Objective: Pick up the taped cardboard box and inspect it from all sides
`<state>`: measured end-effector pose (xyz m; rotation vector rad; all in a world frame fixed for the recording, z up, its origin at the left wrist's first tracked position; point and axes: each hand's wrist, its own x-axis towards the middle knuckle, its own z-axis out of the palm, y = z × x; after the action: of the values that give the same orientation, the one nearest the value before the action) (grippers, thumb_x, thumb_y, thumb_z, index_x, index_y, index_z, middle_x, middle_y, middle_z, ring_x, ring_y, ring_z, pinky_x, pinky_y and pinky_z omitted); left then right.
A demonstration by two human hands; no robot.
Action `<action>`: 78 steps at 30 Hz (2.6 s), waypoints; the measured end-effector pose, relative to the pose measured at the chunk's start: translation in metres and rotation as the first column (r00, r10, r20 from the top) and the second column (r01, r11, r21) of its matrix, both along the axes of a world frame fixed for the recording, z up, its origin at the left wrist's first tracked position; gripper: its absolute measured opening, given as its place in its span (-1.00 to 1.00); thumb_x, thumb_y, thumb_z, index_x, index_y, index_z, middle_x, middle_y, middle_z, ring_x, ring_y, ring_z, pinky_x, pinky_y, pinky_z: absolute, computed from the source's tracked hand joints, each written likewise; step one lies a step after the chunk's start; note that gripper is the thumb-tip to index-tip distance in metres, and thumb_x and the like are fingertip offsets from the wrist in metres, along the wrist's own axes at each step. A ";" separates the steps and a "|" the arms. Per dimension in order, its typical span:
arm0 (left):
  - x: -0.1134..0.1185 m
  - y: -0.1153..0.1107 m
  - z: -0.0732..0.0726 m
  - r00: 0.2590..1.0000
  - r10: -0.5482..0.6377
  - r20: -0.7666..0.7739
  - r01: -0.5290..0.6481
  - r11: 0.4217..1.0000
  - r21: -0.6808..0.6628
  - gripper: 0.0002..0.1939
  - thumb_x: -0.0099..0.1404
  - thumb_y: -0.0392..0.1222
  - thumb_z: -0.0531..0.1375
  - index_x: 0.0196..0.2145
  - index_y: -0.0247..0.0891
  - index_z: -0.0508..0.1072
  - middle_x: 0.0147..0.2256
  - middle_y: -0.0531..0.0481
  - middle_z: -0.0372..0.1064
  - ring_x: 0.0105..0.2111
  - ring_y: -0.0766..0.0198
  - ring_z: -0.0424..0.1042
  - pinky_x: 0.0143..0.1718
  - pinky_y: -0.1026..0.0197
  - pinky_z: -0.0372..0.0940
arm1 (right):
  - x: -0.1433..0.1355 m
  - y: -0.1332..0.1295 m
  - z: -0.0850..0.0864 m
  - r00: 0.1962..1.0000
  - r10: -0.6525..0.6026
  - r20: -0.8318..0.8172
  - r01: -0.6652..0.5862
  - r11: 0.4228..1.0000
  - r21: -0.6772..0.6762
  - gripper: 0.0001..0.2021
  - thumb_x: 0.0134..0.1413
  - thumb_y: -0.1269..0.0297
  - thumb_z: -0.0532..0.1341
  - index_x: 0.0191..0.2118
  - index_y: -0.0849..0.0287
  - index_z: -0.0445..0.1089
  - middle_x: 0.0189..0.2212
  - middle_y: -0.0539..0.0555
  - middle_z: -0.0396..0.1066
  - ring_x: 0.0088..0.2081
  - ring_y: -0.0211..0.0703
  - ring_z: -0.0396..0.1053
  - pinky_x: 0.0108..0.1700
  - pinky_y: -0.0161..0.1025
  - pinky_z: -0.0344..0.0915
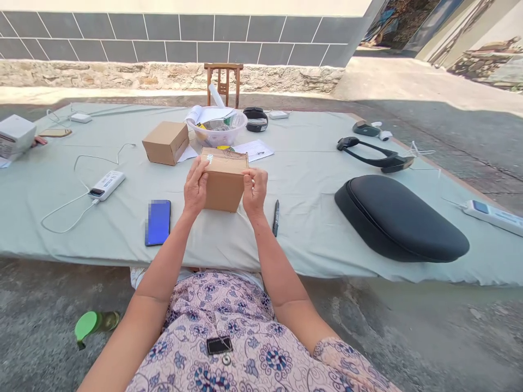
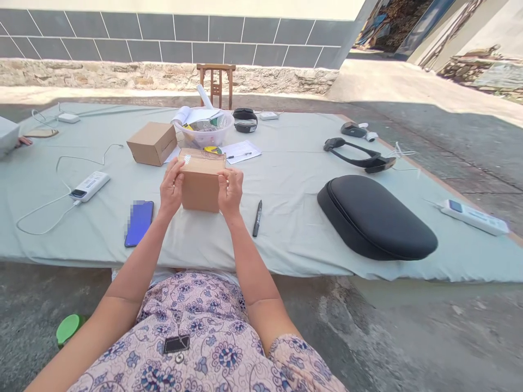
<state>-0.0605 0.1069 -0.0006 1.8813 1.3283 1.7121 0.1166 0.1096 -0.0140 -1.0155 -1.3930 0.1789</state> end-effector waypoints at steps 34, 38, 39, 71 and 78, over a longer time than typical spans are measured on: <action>-0.004 -0.031 -0.103 0.973 0.229 -0.019 -0.225 0.935 -0.272 -0.82 0.32 -0.23 0.06 -0.15 -0.20 0.41 -0.08 -0.14 0.48 -0.02 0.13 0.46 0.04 0.03 0.36 | 0.002 -0.034 -0.095 0.993 -0.036 0.110 0.090 0.832 -0.548 -0.82 0.08 0.16 0.05 -0.34 0.11 0.32 -0.37 0.10 0.47 -0.37 -0.09 0.36 -0.23 -0.14 0.26; 0.002 -0.040 -0.094 0.957 0.285 -0.060 -0.290 0.953 -0.086 -0.68 0.38 -0.16 0.06 0.05 -0.24 0.36 0.09 -0.25 0.39 0.17 0.09 0.34 0.23 -0.05 0.22 | -0.005 -0.039 -0.094 0.993 0.039 0.110 0.027 0.841 -0.540 -0.74 0.13 0.13 0.05 -0.22 0.14 0.38 -0.27 0.10 0.53 -0.45 -0.16 0.37 -0.24 -0.15 0.32; 0.003 -0.042 -0.090 0.946 0.314 -0.084 -0.316 0.948 -0.020 -0.65 0.39 -0.15 0.06 0.08 -0.26 0.35 0.11 -0.28 0.37 0.19 0.08 0.32 0.25 -0.06 0.20 | -0.006 -0.040 -0.094 0.991 0.073 0.113 -0.002 0.846 -0.533 -0.73 0.14 0.14 0.05 -0.18 0.15 0.40 -0.24 0.10 0.55 -0.45 -0.17 0.38 -0.23 -0.16 0.34; 0.031 -0.053 -0.043 0.974 0.209 -0.093 -0.214 0.976 -0.045 -0.61 0.25 0.13 0.27 -0.23 -0.13 0.20 0.23 -0.31 0.21 0.20 0.05 0.31 0.06 0.02 0.35 | 0.013 -0.054 -0.046 0.952 -0.304 -0.023 0.300 0.947 -0.110 -0.27 0.12 -0.15 0.21 0.30 0.07 0.05 0.18 0.34 0.18 0.25 0.17 0.19 0.19 0.18 0.23; 0.038 -0.055 -0.041 0.953 0.286 -0.105 -0.293 0.954 -0.063 -0.56 0.22 0.20 0.27 -0.26 -0.13 0.17 0.20 -0.35 0.21 0.19 0.01 0.32 -0.15 0.09 0.40 | -0.004 -0.053 -0.041 0.913 -0.381 0.147 0.404 0.895 -0.188 -0.10 0.02 -0.30 0.22 0.34 0.10 -0.04 0.21 0.37 0.09 0.29 0.25 0.10 0.22 0.24 0.21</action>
<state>-0.0224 0.0517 -0.0418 1.8165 1.7574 1.6896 0.1128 0.0562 -0.0552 -1.4860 -1.2501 -0.0279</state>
